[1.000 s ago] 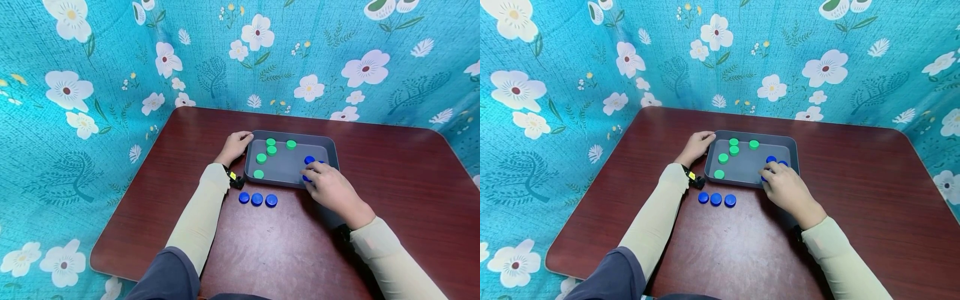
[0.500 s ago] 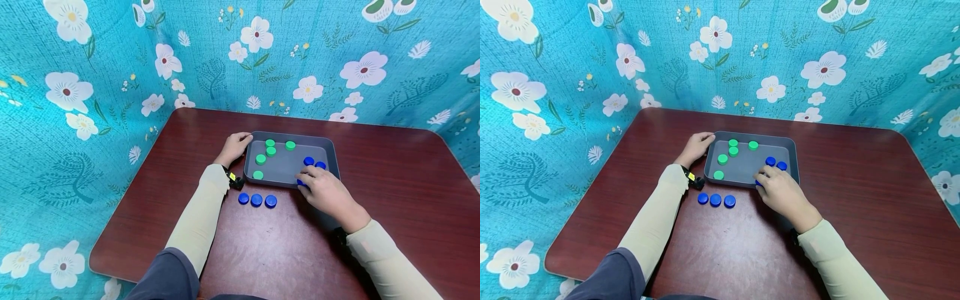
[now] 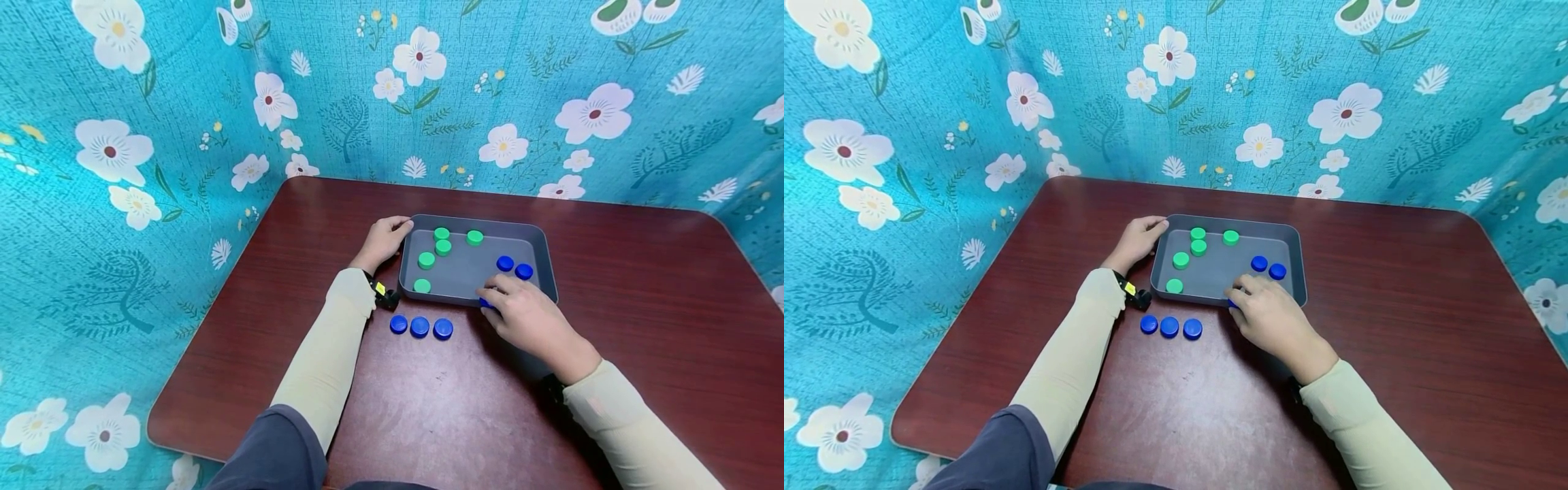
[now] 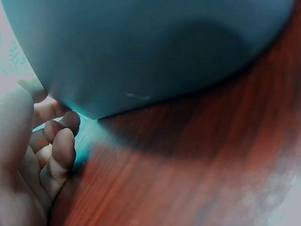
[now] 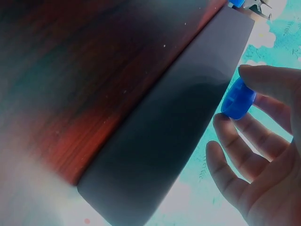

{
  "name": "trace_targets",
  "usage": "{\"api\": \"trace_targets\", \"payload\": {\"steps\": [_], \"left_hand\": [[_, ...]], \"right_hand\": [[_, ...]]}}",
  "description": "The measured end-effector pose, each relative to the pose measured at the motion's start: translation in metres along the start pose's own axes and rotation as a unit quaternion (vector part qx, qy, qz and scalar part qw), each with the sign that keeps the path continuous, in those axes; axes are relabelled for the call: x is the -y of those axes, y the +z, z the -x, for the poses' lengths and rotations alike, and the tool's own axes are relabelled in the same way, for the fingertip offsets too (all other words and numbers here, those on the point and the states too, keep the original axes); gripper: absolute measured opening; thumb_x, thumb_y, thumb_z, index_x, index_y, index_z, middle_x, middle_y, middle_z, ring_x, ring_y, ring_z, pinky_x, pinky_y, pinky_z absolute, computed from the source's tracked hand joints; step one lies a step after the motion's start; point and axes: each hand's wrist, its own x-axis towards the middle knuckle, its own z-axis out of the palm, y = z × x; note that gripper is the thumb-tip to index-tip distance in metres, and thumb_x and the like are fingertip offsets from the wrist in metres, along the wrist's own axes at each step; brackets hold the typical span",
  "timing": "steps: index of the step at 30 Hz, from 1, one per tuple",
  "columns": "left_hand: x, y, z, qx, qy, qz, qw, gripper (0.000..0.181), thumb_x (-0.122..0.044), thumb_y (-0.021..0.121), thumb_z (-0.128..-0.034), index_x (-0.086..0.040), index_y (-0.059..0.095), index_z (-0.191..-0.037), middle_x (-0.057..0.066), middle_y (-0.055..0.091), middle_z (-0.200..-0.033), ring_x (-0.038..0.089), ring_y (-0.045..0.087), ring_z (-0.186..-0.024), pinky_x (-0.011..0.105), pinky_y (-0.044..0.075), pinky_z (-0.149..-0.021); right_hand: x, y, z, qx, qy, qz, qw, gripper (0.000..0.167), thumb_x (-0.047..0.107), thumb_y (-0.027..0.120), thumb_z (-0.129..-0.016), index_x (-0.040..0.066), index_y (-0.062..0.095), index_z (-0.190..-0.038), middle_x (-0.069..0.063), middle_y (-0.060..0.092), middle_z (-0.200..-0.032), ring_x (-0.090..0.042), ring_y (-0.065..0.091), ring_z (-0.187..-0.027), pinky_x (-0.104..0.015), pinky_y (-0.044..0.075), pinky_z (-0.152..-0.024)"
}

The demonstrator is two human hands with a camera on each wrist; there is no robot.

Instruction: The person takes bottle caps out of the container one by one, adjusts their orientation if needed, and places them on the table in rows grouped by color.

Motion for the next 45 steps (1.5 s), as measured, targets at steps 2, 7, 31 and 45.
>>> {"api": "trace_targets", "payload": {"steps": [2, 7, 31, 45], "left_hand": [[0.0, 0.0, 0.0, -0.001, 0.001, 0.0, 1.0, 0.043, -0.048, 0.053, -0.0989, -0.022, 0.063, -0.132, -0.001, 0.063, -0.122, 0.012, 0.06, -0.083, 0.031, 0.054, -0.063], [0.0, 0.0, 0.0, -0.003, 0.006, 0.004, 1.0, 0.042, -0.046, 0.053, -0.0991, -0.021, 0.064, -0.131, -0.001, 0.063, -0.122, 0.012, 0.061, -0.083, 0.032, 0.054, -0.063], [0.004, 0.002, -0.003, -0.005, 0.012, -0.001, 0.9999, 0.042, -0.047, 0.052, -0.0994, -0.022, 0.064, -0.131, -0.002, 0.064, -0.122, 0.01, 0.061, -0.084, 0.031, 0.054, -0.063], [0.005, 0.002, -0.003, -0.007, 0.015, 0.0, 0.9999, 0.043, -0.048, 0.052, -0.0989, -0.022, 0.064, -0.131, -0.002, 0.064, -0.119, 0.013, 0.061, -0.082, 0.032, 0.054, -0.063]], "right_hand": [[0.001, 0.0, 0.0, 0.001, -0.003, 0.0, 1.0, 0.029, 0.012, 0.081, -0.078, 0.001, 0.073, -0.105, -0.011, 0.062, -0.098, -0.026, 0.059, -0.089, -0.043, 0.052, -0.075], [0.002, -0.001, 0.001, 0.005, -0.004, 0.002, 1.0, 0.03, 0.012, 0.081, -0.079, 0.001, 0.072, -0.105, -0.01, 0.061, -0.098, -0.025, 0.059, -0.087, -0.043, 0.052, -0.075], [0.014, 0.003, 0.006, 0.011, -0.014, -0.015, 0.9997, 0.03, 0.012, 0.081, -0.079, 0.003, 0.073, -0.106, -0.008, 0.06, -0.097, -0.022, 0.059, -0.082, -0.039, 0.053, -0.072], [0.016, 0.004, 0.006, -0.002, -0.035, -0.039, 0.9986, 0.027, 0.01, 0.08, -0.079, 0.002, 0.073, -0.104, -0.006, 0.06, -0.095, -0.021, 0.059, -0.082, -0.038, 0.053, -0.074]]}}
